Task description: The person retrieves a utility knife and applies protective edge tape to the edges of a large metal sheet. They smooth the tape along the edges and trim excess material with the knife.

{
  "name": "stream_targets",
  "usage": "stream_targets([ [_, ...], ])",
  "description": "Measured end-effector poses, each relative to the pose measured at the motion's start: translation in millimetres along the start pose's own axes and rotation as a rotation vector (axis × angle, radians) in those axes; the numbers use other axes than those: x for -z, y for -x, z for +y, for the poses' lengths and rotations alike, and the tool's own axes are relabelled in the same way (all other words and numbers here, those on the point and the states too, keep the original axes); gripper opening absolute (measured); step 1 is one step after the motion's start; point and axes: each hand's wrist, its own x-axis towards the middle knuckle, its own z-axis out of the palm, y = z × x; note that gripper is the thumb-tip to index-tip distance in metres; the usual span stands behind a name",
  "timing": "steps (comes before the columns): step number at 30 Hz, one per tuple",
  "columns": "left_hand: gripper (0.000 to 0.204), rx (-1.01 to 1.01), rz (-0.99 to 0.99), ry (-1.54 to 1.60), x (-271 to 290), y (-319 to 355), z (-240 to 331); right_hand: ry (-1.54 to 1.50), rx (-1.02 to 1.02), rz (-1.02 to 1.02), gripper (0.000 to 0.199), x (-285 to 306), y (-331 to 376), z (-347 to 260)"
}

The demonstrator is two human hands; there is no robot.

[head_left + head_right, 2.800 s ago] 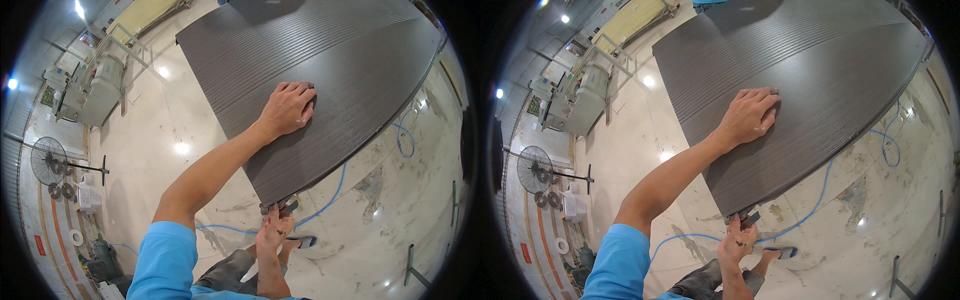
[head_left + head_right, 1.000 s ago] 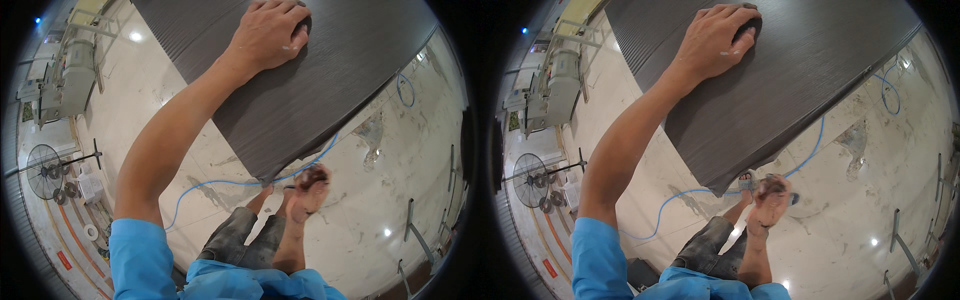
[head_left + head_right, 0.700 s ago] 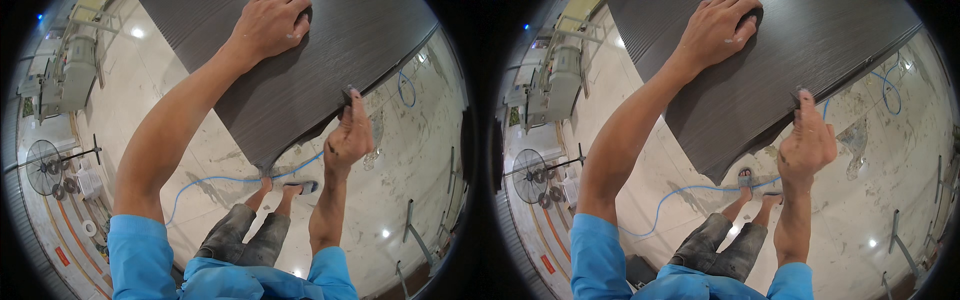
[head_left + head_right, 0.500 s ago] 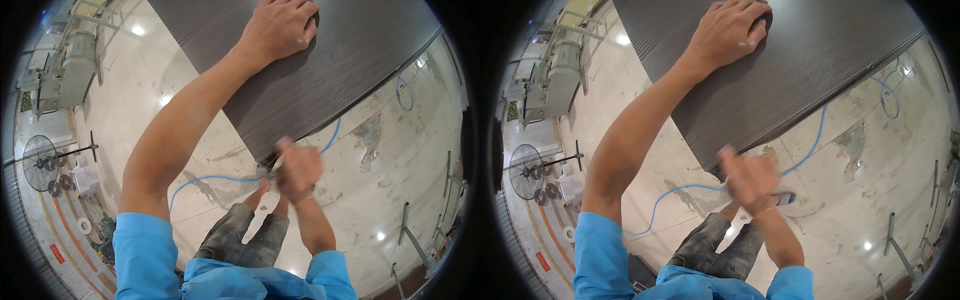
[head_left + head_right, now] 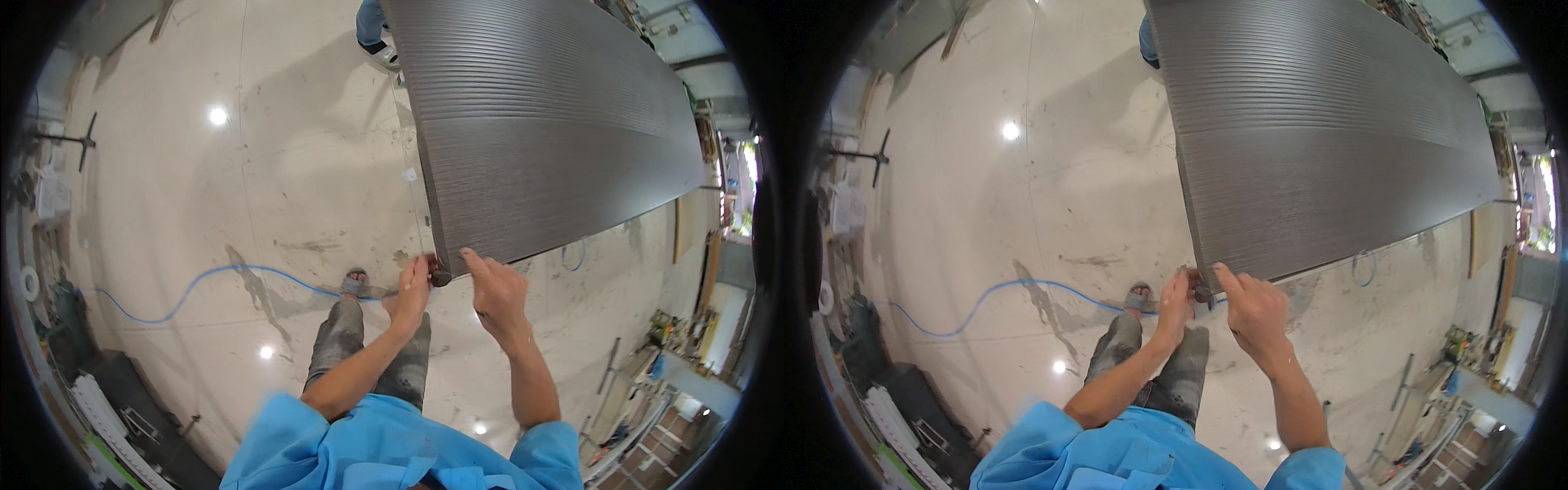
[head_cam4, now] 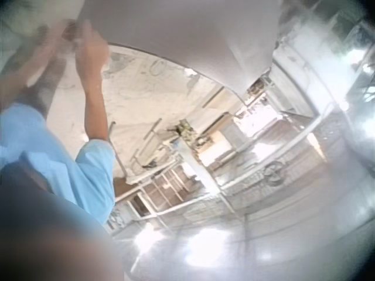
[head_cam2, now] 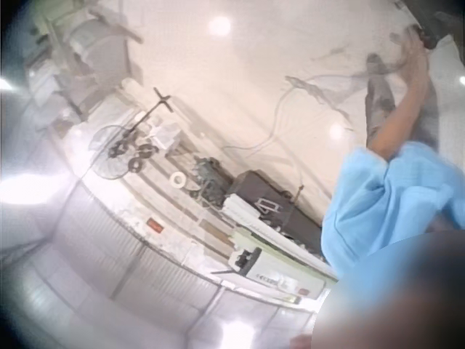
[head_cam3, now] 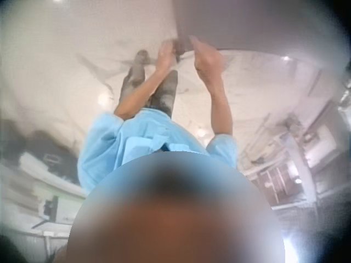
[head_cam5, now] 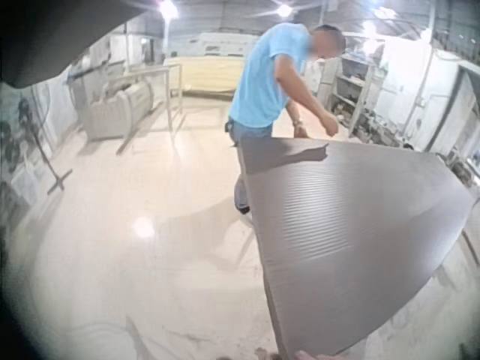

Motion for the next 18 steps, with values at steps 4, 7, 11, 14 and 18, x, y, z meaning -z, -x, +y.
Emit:
stream_targets([
  [4, 0.042, -0.165, -0.053, 0.342, -9, 18, -52, 0.085, 0.343, -0.211, 0.033, -5, -53, 2],
  [7, 0.037, -0.258, 0.006, 0.23, -15, 12, -50, 0.16, 0.533, -0.339, 0.032, -12, -89, 20],
  [11, 0.032, -0.287, 0.05, 0.218, -20, 3, -37, 0.295, 0.742, -0.389, 0.03, -27, -148, 50],
  [14, 0.034, -0.268, 0.095, 0.267, -26, -2, -35, 0.348, 0.885, -0.265, 0.025, -38, -225, 68],
  [18, 0.035, -0.217, 0.104, 0.32, -25, -8, -41, 0.387, 0.896, -0.123, 0.023, -52, -302, 69],
])
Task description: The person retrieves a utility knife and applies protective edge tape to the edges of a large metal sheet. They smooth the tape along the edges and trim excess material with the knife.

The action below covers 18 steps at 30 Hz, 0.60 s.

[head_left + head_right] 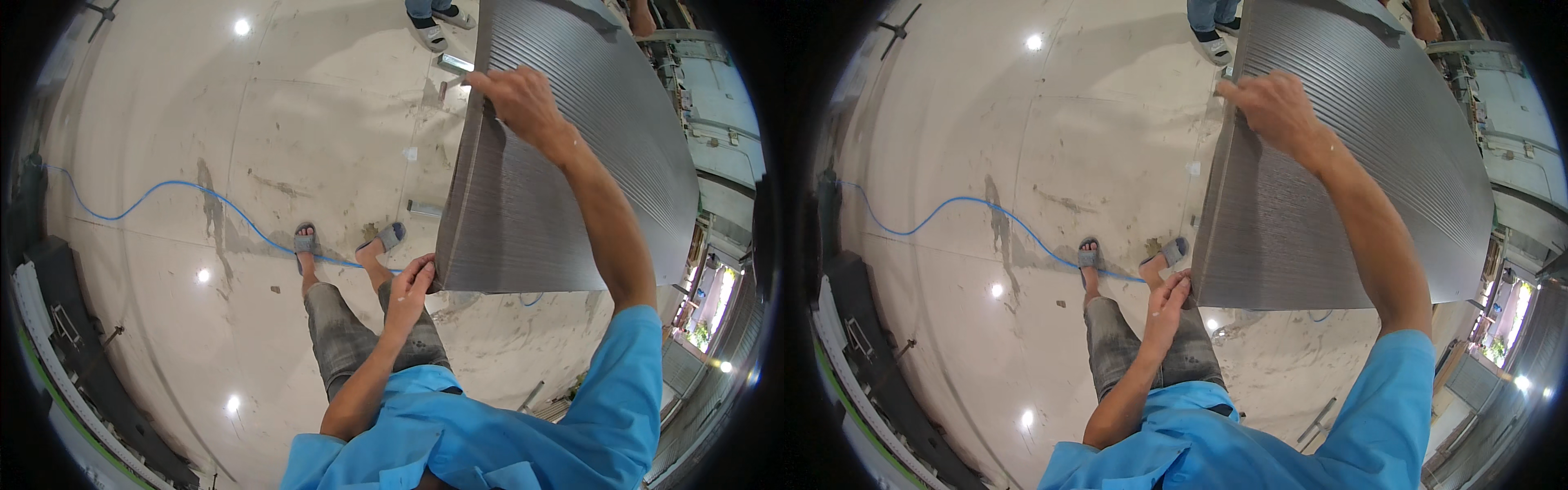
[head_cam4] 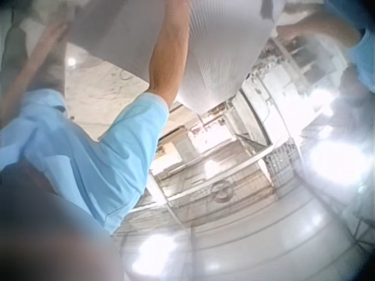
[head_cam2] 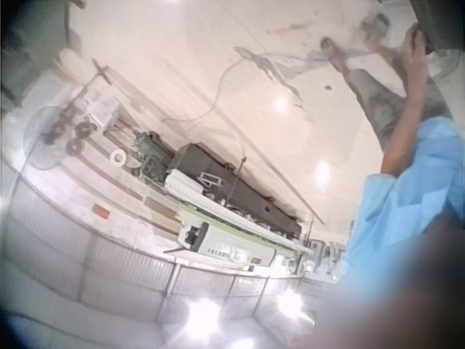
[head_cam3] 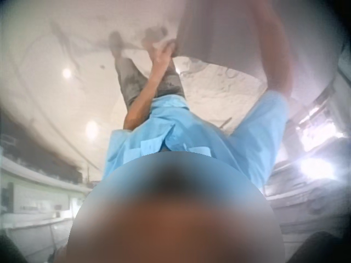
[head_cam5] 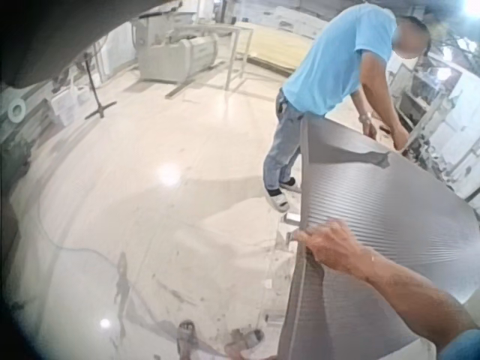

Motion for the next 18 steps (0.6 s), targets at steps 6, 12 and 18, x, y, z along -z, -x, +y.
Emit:
stream_targets([
  [6, 0.03, 0.098, -0.045, 0.181, 16, -18, -11, 0.014, 0.262, -0.021, 0.017, 18, 71, -81],
  [12, 0.028, 0.151, -0.144, 0.267, 24, -23, -14, -0.323, 0.296, -0.168, 0.022, 49, 116, -167],
  [18, 0.018, 0.218, -0.234, 0.367, 30, -34, -12, -0.155, 0.088, -0.109, 0.02, 22, 45, -64],
])
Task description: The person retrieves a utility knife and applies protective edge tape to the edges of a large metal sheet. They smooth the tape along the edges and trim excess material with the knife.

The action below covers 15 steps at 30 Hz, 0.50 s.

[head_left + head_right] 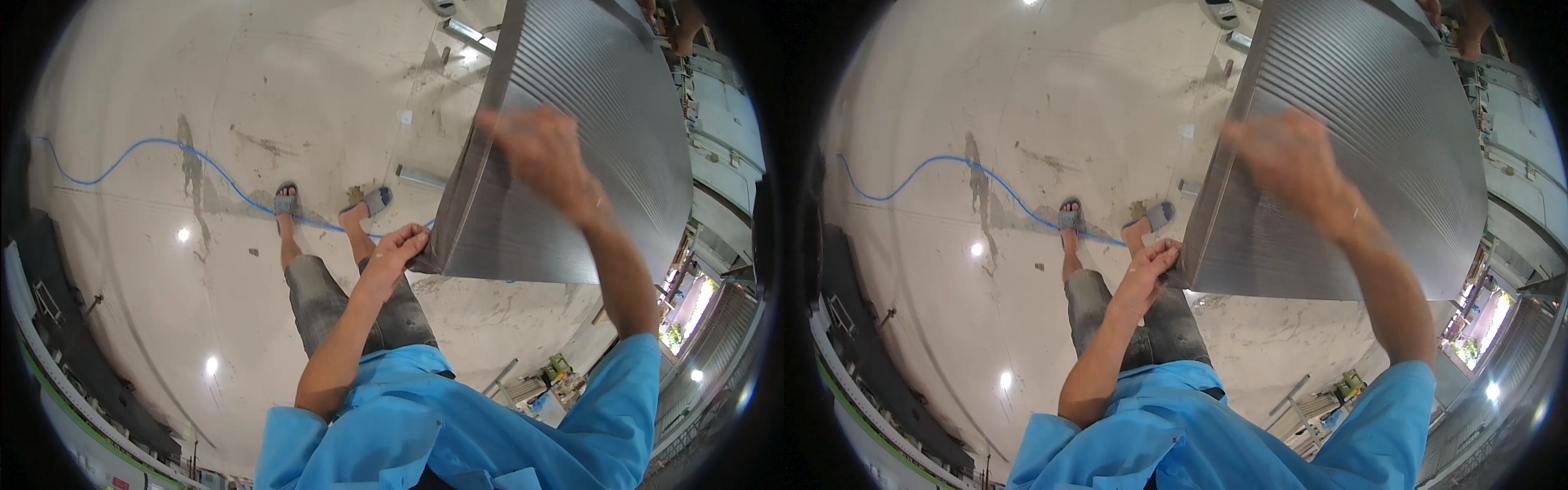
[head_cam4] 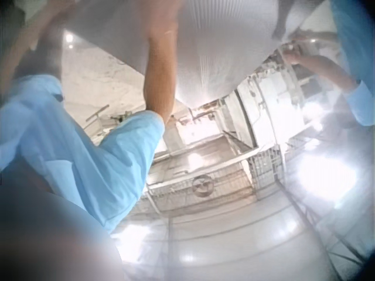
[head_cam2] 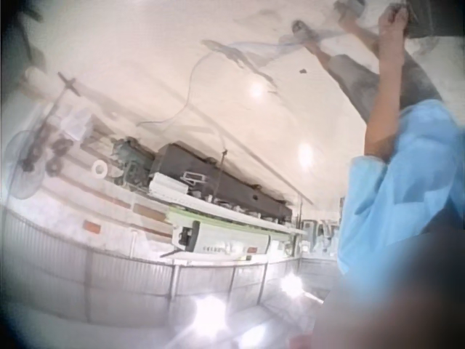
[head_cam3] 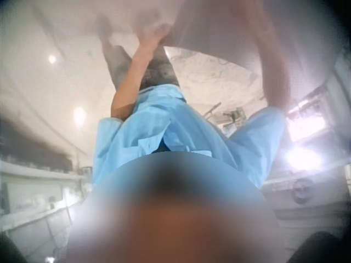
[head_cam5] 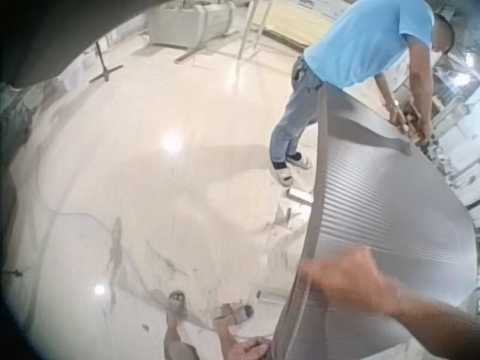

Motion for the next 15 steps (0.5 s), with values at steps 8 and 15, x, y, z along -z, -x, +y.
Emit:
stream_targets([
  [8, 0.022, 0.031, -0.122, -0.066, 10, -10, 6, -0.117, 0.141, -0.102, 0.024, -14, 70, -111],
  [15, 0.027, 0.053, -0.241, -0.143, 19, -23, 8, -0.126, 0.039, 0.048, 0.016, 10, 49, -107],
])
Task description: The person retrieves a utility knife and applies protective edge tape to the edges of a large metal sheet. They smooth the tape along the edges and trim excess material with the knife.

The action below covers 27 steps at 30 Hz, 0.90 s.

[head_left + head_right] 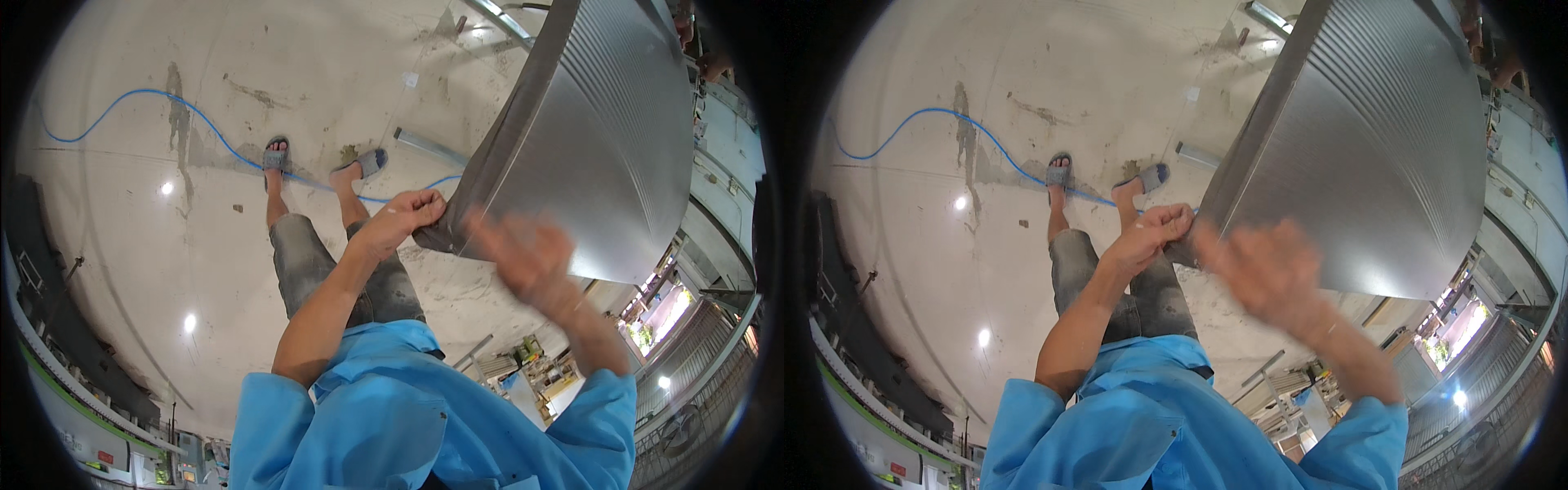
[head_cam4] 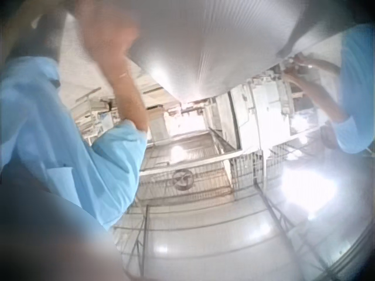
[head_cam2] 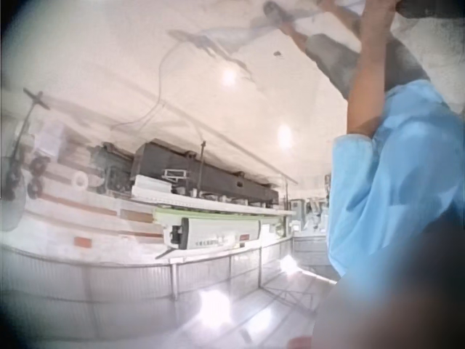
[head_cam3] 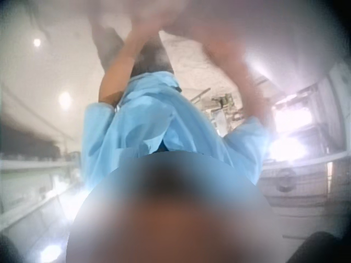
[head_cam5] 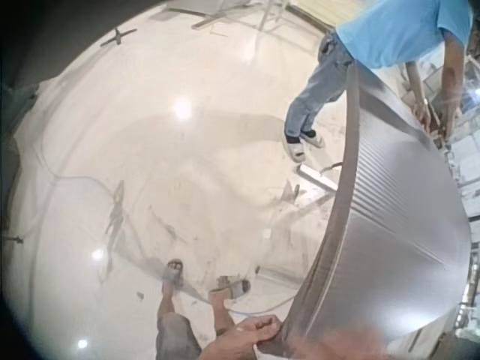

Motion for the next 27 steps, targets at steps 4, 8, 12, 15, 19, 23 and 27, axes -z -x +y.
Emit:
stream_targets([
  [4, 0.034, 0.012, 0.008, 0.052, 1, 0, -3, 0.163, -0.07, -0.114, 0.022, -12, -4, 30],
  [8, 0.037, 0.024, 0.03, 0.082, -3, 1, 4, -0.22, 0.11, -0.178, 0.03, -20, 25, -54],
  [12, 0.042, 0.005, 0.117, 0.036, -13, 4, 19, -0.406, 0.1, -0.232, 0.03, 1, 47, -68],
  [15, 0.045, -0.042, 0.098, -0.159, -26, 15, 27, -0.236, -0.097, 0.019, 0.029, 5, 50, -19],
  [19, 0.044, -0.152, 0.224, -0.432, -37, 33, 31, -0.423, -0.874, 0.456, 0.018, -24, 52, 15],
  [23, 0.043, -0.288, 0.336, -0.633, -43, 39, 32, -0.332, -0.942, 0.563, 0.019, -55, 60, 19],
  [27, 0.041, -0.292, 0.342, -0.435, -44, 35, 28, -0.229, -0.908, 0.627, 0.017, -66, 65, 16],
])
